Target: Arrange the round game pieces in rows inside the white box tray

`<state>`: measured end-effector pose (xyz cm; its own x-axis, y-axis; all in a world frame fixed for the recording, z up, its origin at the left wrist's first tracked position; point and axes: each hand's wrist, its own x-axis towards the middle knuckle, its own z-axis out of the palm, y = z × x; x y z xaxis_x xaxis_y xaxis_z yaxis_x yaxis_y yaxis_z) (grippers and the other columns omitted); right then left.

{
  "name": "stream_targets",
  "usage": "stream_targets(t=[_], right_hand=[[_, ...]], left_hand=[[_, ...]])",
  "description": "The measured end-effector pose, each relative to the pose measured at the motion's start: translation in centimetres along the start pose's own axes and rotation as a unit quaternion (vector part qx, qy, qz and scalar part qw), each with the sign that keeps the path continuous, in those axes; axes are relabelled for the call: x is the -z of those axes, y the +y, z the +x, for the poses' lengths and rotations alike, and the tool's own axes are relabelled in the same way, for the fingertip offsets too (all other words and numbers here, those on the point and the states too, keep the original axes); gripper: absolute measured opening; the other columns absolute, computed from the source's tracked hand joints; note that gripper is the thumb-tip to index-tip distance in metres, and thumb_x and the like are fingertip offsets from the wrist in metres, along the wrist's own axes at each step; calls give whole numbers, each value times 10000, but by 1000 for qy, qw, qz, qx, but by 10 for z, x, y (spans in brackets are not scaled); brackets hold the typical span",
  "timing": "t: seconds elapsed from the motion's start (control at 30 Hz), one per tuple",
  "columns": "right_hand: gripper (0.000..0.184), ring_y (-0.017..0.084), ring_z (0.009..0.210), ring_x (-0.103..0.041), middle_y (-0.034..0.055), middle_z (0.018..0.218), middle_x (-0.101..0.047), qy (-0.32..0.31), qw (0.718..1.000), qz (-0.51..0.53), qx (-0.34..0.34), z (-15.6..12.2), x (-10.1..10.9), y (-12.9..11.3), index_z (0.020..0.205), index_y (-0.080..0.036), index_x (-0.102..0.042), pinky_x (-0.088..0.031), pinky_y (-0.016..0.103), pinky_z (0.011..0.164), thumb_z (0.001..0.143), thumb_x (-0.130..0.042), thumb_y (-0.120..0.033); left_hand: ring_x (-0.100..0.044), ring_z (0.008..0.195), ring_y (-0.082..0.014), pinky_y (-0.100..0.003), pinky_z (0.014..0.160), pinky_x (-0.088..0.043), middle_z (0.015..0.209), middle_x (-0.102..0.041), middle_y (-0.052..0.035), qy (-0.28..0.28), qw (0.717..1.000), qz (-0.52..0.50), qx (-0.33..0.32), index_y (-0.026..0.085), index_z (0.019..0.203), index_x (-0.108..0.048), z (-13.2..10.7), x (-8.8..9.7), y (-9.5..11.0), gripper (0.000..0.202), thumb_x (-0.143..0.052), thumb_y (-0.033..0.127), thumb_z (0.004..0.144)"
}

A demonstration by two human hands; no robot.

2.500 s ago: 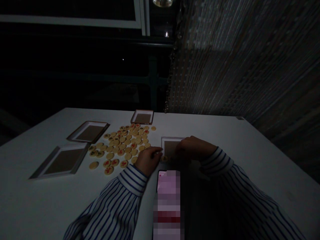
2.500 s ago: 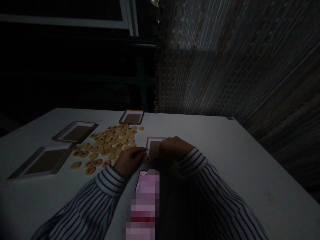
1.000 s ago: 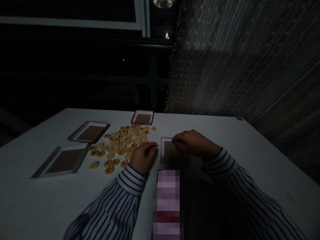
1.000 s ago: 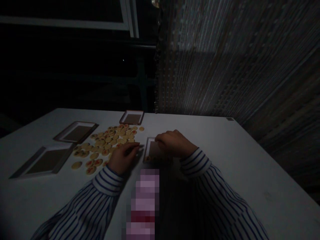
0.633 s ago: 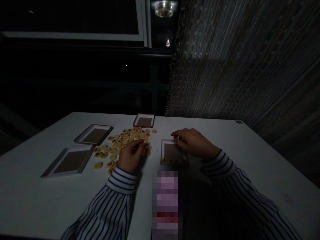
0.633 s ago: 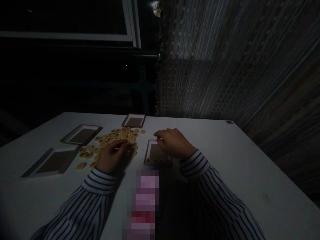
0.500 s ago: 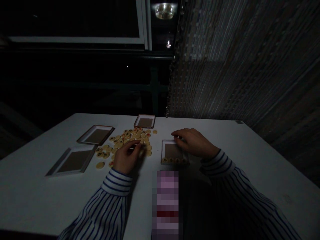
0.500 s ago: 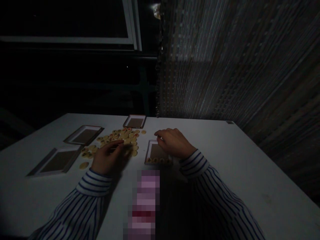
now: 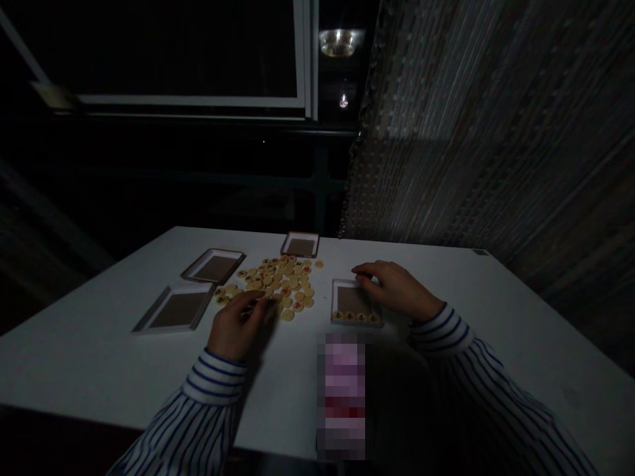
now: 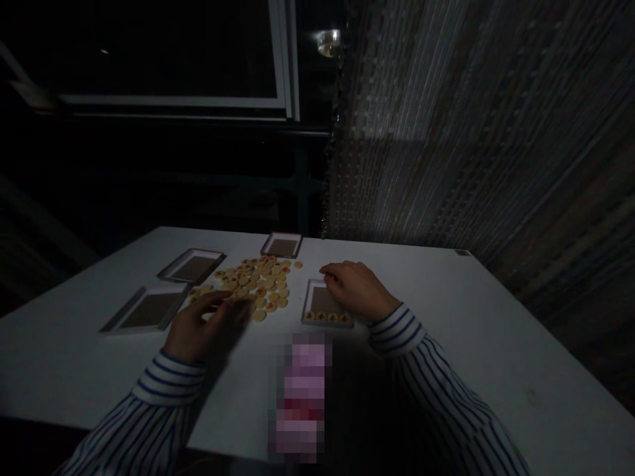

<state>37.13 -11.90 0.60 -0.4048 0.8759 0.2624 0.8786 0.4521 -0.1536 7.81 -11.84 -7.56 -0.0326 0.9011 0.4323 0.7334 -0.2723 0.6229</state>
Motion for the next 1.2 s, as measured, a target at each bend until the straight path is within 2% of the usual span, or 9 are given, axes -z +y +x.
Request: stream_targets(t=[0.2,0.43,0.7,1.03,1.2], right_hand=[[339,171,923,-551,58,1035,-617,-3,1000,2,-15,2,1,-3,1084,-173,-562,-398,277,807,835,-355,-274],[343,174,929,-553,67,1032,-617,-6,1000,-12,-15,15,-3,-19,1089,-177,-560,-389,283,827,845,-343,-285],[333,171,937,-547,64,1025,-619,-2,1000,-4,3,40,-9,-41,1086,-181,-557,-373,272,835,850,-347,-286],[295,159,874,-570,40,986,-636,20,994,86,61,62,-17,-59,1030,-190,-587,-415,265,745,849,-373,-282],[289,150,862,-575,33,981,-638,29,989,132,67,68,-24,-66,1025,-193,-589,-422,267,741,850,-378,-282]], left_hand=[[-600,812,-181,-289,736,-473,910,-642,-45,43,999,28,-9,204,907,-602,2,9,-11,288,-442,393,761],[-564,900,-195,-321,837,-424,920,-634,-73,78,995,20,-52,170,859,-609,3,-3,-23,276,-433,359,763],[-576,852,-183,-301,806,-435,875,-638,-57,93,995,12,-26,188,813,-606,-4,-8,-34,253,-422,356,771],[-574,816,-174,-301,779,-443,834,-649,-57,112,990,35,-73,163,796,-622,-5,-11,-44,255,-443,343,774],[-576,837,-182,-307,786,-445,848,-651,-64,104,991,48,-64,157,809,-628,-5,-11,-46,263,-442,340,779]])
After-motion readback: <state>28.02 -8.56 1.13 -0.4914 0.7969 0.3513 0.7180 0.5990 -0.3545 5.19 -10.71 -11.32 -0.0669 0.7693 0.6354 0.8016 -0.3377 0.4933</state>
